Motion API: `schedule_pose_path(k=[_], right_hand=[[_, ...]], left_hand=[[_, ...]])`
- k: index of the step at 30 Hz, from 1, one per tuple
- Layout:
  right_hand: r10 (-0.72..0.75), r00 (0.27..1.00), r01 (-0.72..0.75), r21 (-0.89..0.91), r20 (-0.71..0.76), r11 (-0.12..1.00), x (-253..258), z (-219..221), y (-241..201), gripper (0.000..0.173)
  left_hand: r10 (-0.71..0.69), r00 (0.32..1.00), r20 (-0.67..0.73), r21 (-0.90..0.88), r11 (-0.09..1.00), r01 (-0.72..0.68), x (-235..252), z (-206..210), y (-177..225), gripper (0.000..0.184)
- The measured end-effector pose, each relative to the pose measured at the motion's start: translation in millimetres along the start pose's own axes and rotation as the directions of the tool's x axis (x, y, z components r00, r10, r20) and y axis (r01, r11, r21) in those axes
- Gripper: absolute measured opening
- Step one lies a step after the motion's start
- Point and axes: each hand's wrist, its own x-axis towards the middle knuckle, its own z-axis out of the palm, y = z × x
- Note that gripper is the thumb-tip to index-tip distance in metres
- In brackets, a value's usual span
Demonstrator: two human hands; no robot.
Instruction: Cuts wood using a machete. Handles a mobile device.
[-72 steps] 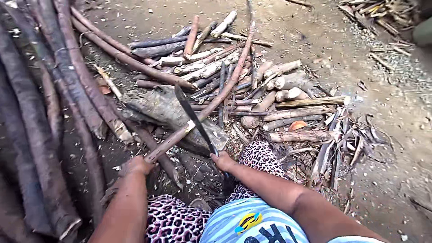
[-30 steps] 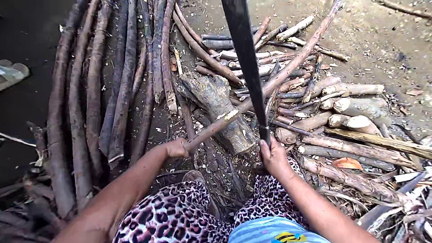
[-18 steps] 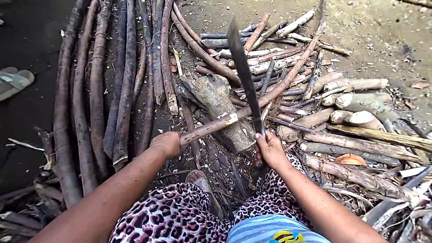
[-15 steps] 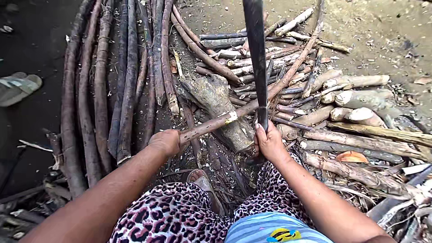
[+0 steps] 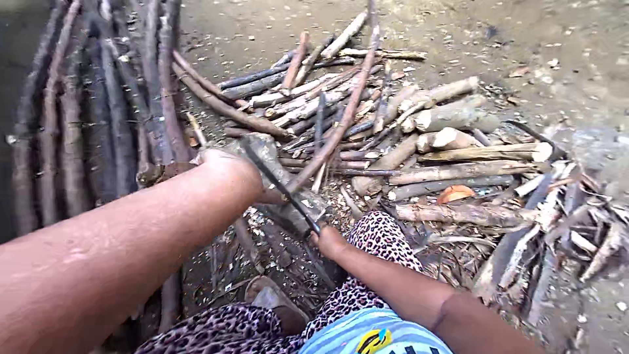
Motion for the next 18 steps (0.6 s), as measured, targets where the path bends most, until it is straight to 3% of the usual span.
schedule_pose_path(k=[2,5,10,13,15,18], right_hand=[[0.014,1.000,-0.014,-0.011,-0.005,1.000,2,2,4,0.051],[0.013,1.000,-0.014,0.022,0.021,1.000,9,2,14,0.051],[-0.065,0.997,0.041,0.380,0.050,0.924,-4,-15,15,0.040],[-0.180,0.976,0.216,0.418,-0.126,0.882,-21,-40,-2,0.036],[-0.307,0.892,0.427,0.391,-0.333,0.816,-34,-53,-20,0.030],[-0.490,0.601,0.744,0.217,-0.632,0.632,-44,-61,-46,0.022]], left_hand=[[0.037,0.999,-0.012,-0.019,0.999,-0.037,-9,-13,6,0.046],[0.182,0.983,0.010,0.043,0.982,-0.182,31,-8,-25,0.027],[0.211,0.976,0.058,-0.099,0.974,-0.205,88,52,-81,0.032],[0.195,0.980,0.050,-0.182,0.966,-0.183,87,78,-86,0.033],[0.189,0.981,0.038,-0.224,0.959,-0.176,80,88,-83,0.034],[0.196,0.980,0.014,-0.283,0.941,-0.184,75,106,-79,0.035]])
